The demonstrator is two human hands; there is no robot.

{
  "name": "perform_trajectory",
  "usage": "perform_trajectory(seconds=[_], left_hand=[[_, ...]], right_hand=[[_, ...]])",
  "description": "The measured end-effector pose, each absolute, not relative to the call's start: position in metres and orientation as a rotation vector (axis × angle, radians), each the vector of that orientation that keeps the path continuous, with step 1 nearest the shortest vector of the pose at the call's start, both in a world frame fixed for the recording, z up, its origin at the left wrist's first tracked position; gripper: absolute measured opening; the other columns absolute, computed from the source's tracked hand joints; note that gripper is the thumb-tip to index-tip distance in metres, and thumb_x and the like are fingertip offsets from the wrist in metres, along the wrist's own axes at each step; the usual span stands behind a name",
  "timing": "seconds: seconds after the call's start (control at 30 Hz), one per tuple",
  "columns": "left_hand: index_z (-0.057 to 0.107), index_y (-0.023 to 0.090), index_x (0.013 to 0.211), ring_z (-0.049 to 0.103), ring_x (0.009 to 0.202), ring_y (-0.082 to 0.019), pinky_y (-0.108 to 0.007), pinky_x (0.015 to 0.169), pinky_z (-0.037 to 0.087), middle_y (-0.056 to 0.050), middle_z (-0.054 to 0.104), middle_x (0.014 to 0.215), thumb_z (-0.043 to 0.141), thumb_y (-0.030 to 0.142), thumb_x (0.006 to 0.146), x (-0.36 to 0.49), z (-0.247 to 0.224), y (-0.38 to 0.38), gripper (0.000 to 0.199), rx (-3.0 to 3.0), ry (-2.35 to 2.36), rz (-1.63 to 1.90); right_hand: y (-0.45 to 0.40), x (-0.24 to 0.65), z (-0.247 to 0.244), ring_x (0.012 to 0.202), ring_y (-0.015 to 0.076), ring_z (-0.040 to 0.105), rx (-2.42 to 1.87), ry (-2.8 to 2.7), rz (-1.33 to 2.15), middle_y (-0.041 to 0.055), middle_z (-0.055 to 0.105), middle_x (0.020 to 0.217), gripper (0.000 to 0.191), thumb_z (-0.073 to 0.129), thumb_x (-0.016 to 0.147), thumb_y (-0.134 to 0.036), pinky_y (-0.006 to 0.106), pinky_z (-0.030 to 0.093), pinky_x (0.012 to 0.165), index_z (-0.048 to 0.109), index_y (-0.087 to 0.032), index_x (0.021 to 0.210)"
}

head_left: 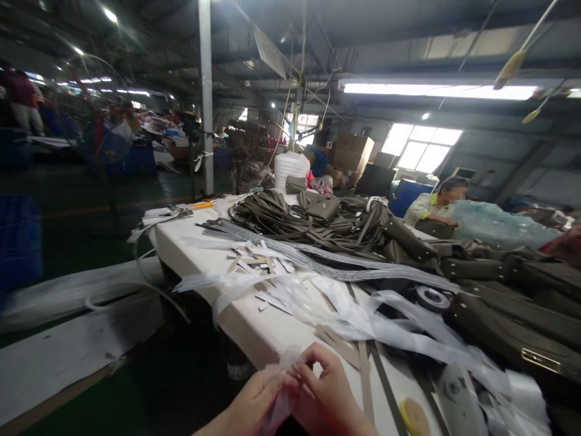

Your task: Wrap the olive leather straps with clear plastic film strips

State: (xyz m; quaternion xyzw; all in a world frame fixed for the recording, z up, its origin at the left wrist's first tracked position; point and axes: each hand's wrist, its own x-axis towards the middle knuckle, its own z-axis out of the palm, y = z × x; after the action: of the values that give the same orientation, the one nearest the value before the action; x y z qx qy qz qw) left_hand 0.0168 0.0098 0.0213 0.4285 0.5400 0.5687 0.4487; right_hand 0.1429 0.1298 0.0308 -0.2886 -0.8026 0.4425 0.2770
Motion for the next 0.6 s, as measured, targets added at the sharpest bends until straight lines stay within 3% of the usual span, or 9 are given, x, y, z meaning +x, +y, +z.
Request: perform_trajectory(seconds=[0.07,0.17,0.3,0.4,0.6], left_hand=[[0.07,0.014,0.092,0.063,0.082,-0.02,-0.03,0.077,0.051,-0.009,0.069,0.087,0.043,0.056,0.093,0.006,0.013,0.027,0.051,1.089,1.372,1.44],[0.069,0.013,0.092,0.066,0.083,-0.022,-0.035,0.082,0.052,-0.011,0.07,0.087,0.038,0.045,0.096,-0.021,-0.006,0.062,0.045,1.176,1.724,1.46],[0.069,0.016,0.077,0.068,0.078,-0.024,-0.039,0.08,0.055,-0.011,0.07,0.079,0.034,0.028,0.092,-0.055,-0.049,0.109,0.04,1.328,2.288,1.358],[0.071,0.017,0.08,0.072,0.087,-0.026,-0.038,0.082,0.058,-0.013,0.074,0.088,0.039,0.022,0.088,-0.068,-0.088,0.127,0.034,1.496,2.649,1.316],[0.075,0.019,0.091,0.074,0.085,-0.023,-0.027,0.074,0.061,-0.011,0.077,0.095,0.042,0.017,0.087,-0.082,-0.14,0.124,0.033,1.998,2.882,1.216]], right_hand=[[0.148,0.139,0.033,0.071,0.0182,0.062,-0.745,-2.219,1.156,0.0019,0.068,0.073,0.007,0.063,0.079,-0.024,0.028,0.046,0.068,0.068,-0.02,0.078],[0.193,0.131,0.039,0.078,0.0203,0.065,-0.751,-2.348,1.045,0.0045,0.072,0.083,0.02,0.062,0.084,-0.032,0.031,0.049,0.073,0.07,-0.02,0.097],[0.281,0.114,0.043,0.079,0.0186,0.067,-0.937,-2.577,0.728,0.0037,0.074,0.086,0.021,0.057,0.087,-0.033,0.028,0.049,0.073,0.071,-0.019,0.095],[0.354,0.103,0.04,0.08,0.0199,0.066,-1.11,-2.578,0.548,0.005,0.074,0.087,0.02,0.057,0.086,-0.03,0.029,0.047,0.073,0.072,-0.019,0.091],[0.477,0.085,0.038,0.115,0.0285,0.058,-1.421,-2.492,0.166,0.0173,0.065,0.12,0.033,0.053,0.088,-0.022,0.034,0.04,0.097,0.066,-0.011,0.117]])
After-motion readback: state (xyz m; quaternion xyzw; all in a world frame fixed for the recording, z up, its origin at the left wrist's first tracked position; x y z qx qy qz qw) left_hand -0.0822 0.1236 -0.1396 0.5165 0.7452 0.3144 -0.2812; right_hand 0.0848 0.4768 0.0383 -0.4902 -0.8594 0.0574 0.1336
